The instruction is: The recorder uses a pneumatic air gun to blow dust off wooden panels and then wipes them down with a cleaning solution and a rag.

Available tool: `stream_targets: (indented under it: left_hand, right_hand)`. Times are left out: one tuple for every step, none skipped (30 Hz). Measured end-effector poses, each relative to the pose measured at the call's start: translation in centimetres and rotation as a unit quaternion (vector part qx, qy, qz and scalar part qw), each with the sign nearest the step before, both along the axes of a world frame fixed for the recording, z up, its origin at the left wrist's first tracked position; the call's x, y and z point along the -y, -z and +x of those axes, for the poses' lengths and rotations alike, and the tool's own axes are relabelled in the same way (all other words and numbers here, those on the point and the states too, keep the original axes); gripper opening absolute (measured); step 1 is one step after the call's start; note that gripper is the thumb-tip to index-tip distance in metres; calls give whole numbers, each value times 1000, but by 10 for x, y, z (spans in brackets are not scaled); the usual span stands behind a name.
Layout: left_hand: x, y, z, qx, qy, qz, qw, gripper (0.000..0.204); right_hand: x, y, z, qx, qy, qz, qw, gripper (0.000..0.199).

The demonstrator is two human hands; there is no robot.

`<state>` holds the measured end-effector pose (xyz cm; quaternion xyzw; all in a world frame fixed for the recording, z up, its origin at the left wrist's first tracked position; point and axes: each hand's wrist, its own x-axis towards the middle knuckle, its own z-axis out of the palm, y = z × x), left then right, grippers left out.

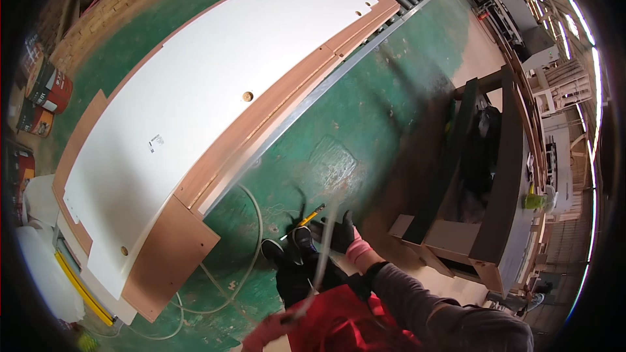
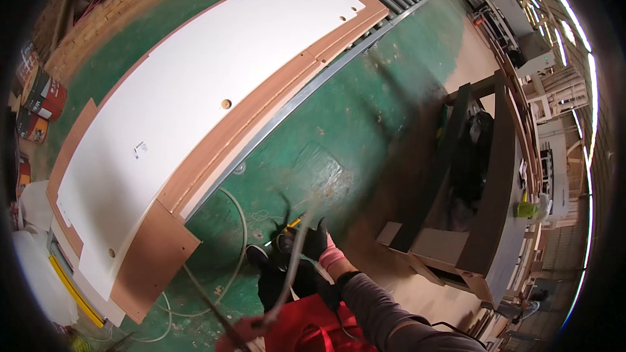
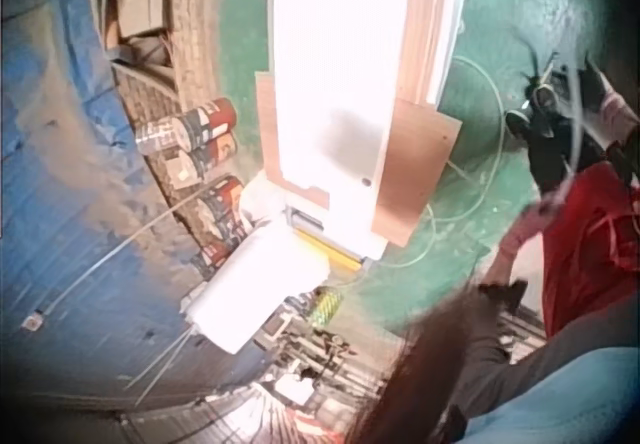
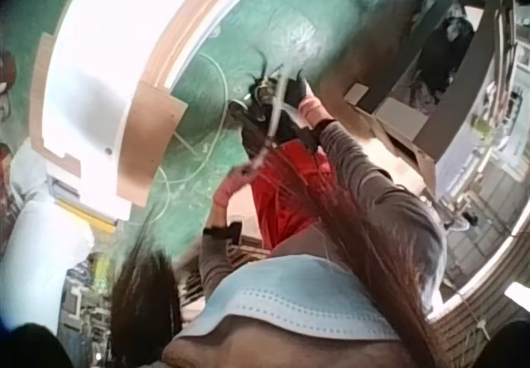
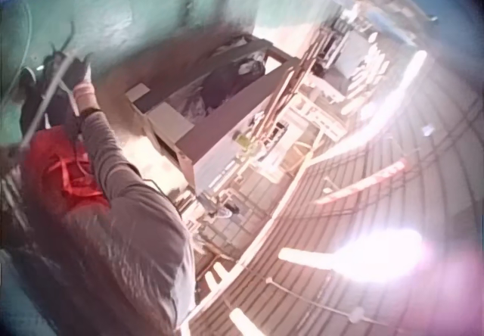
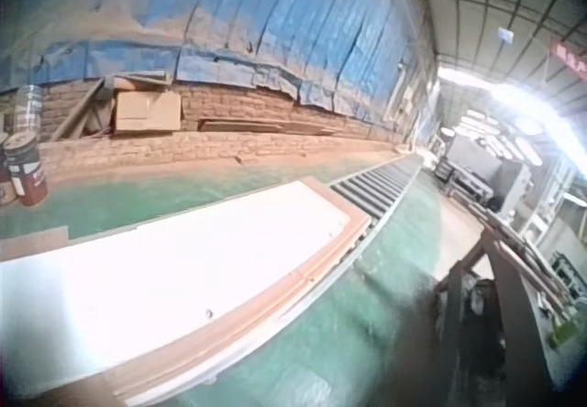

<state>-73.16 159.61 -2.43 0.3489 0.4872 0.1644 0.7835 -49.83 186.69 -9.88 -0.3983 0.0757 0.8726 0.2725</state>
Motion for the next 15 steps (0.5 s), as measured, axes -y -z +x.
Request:
stream_targets:
  left_hand:
    - [-3,-34,-2,-3,-2,-66,998,44]
    - [-10,-75,-6,6,8,-126,992,43]
    - [-5,-102,-12,-16,12,-145,989,42]
    - [-1,-116,-16,-37,16,-164,986,40]
    - [12,-119,-17,-10,-59,-189,980,37]
    - [19,-118,-20,-10,-53,-182,982,37]
    - [19,-120,-23,-37,-33,-100,994,36]
    - [21,-119,-30,-70,-19,-19,997,34]
    - [66,-59,-29,-103,-25,346,932,36]
    - [59,-34,-41,-111,-30,350,930,36]
    - [43,-15,-51,-35,-130,192,972,35]
    - [24,0,-60,45,-220,25,974,34]
    - [3,7,-67,120,-298,-146,936,33]
    - [-23,6,-68,193,-360,-312,858,32]
    - [-76,-24,-57,236,-315,-267,880,32]
  right_hand:
    - [-9,-1,-5,-2,30,-11,999,101]
    - [-19,-8,1,9,72,-15,997,101]
    - [-31,-18,2,-49,151,-87,983,97]
    - [-40,-29,3,-105,227,-157,955,94]
    - [-41,-40,5,-26,198,-150,968,77]
    - [-31,-37,12,-29,204,-142,968,77]
    - [-14,-29,22,-18,156,-36,987,65]
    - [-14,-40,10,-12,100,68,993,53]
    - [-5,-58,4,10,46,102,994,42]
    - [8,-106,-20,32,-11,131,991,32]
    - [24,-128,-14,62,-150,161,974,27]
    - [39,-148,-6,94,-284,185,936,21]
    - [50,-178,-27,-163,-176,106,965,20]
    - [74,-180,-23,-67,-263,105,957,23]
    - [105,-168,-18,-84,-340,236,907,29]
